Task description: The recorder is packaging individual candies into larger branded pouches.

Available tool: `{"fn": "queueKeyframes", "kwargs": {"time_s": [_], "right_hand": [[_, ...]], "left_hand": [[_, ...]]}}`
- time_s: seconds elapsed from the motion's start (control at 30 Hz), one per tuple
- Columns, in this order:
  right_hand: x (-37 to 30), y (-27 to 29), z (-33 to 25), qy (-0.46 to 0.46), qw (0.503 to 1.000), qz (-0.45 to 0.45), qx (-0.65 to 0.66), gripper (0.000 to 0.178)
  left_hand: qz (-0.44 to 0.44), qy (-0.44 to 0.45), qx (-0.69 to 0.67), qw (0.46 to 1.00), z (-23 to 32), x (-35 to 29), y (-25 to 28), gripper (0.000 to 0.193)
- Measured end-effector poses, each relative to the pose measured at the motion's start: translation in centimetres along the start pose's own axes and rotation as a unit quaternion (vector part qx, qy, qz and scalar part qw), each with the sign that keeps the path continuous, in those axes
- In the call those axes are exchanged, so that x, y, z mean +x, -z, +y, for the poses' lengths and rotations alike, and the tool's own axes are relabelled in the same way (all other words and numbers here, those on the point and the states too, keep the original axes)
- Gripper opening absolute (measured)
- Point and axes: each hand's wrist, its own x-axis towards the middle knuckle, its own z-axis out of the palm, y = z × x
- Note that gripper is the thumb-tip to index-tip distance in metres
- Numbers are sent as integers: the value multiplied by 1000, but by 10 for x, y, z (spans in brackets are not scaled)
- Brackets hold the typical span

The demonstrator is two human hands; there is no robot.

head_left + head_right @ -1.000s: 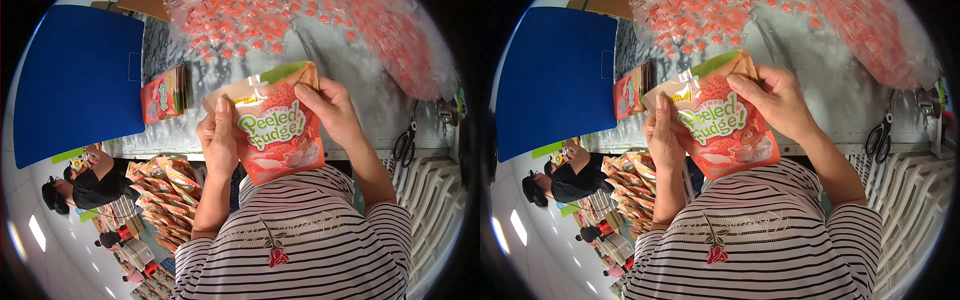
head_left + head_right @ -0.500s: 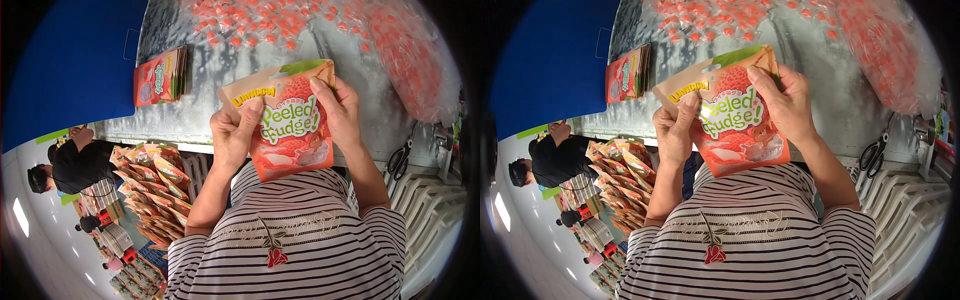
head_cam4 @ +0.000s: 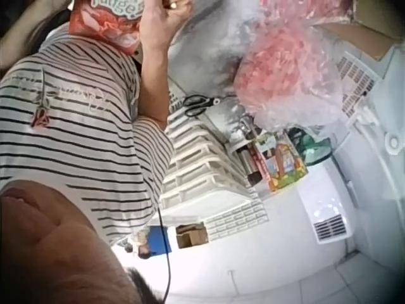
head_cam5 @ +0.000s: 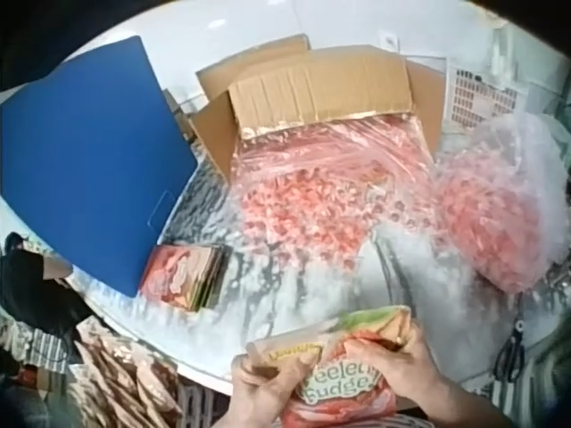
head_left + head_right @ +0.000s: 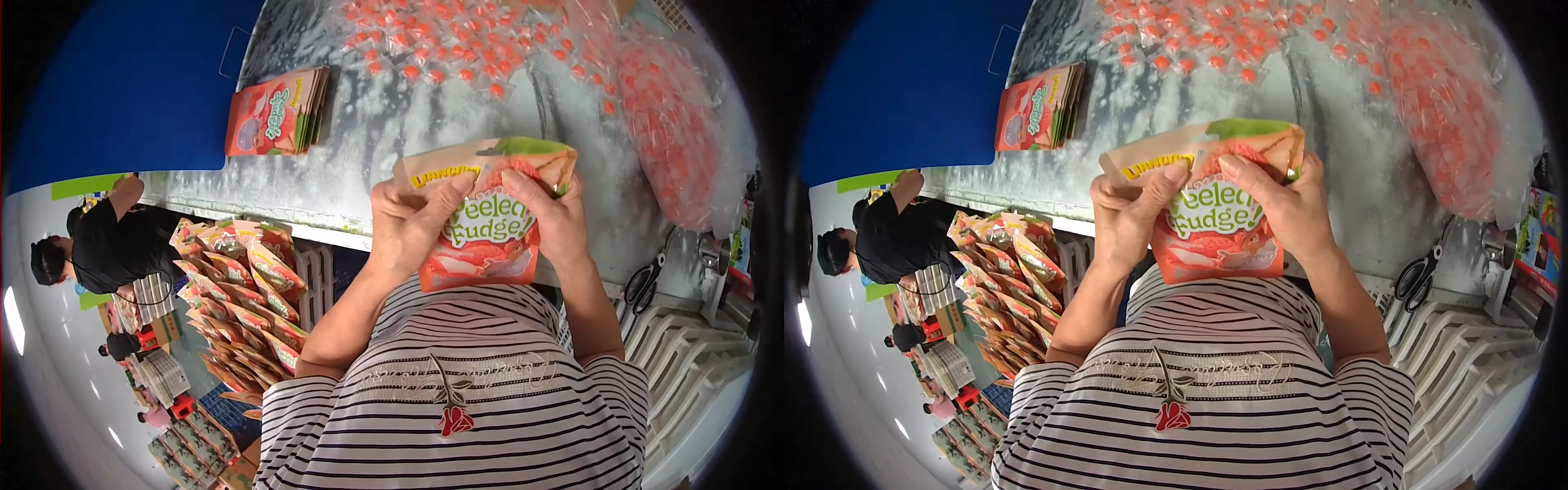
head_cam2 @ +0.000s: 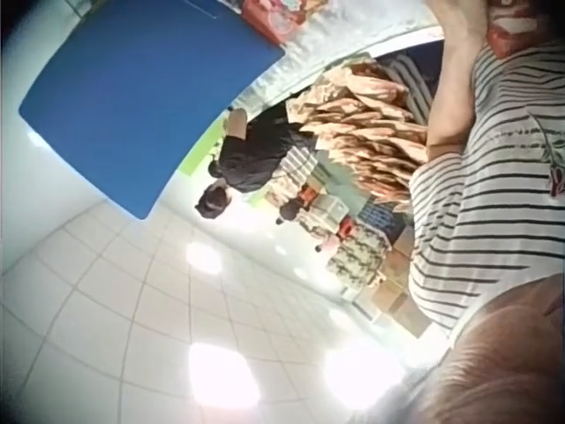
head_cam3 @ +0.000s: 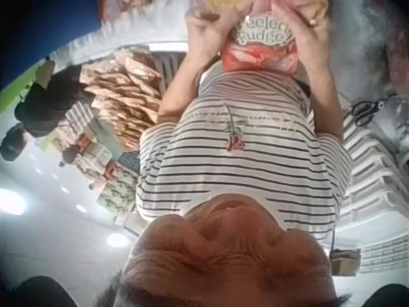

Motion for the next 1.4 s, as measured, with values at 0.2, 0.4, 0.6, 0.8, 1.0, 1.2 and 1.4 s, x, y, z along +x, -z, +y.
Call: {"fn": "queueKeyframes", "kwargs": {"time_s": [0.2,0.4,0.6,0.8,1.0,1.2,1.4], "right_hand": [[-2,-4,8,-12,999,47,11,15],[9,8,42,-100,988,37,112,20],[17,12,34,-17,997,-70,36,22],[18,21,21,18,1000,13,-6,21],[10,25,22,124,976,178,-30,26],[-3,-24,-14,154,974,34,-164,26],[-21,-75,-12,169,960,-89,-206,30]], "left_hand": [[39,22,122,992,-14,6,10,31],[38,41,198,979,-53,11,37,30],[63,-57,125,988,-56,26,27,38],[31,-59,108,992,-49,42,19,38],[83,-239,384,888,-49,24,13,57],[26,-294,403,866,-47,-17,-10,99],[140,-264,356,886,-22,-37,18,107]]}}
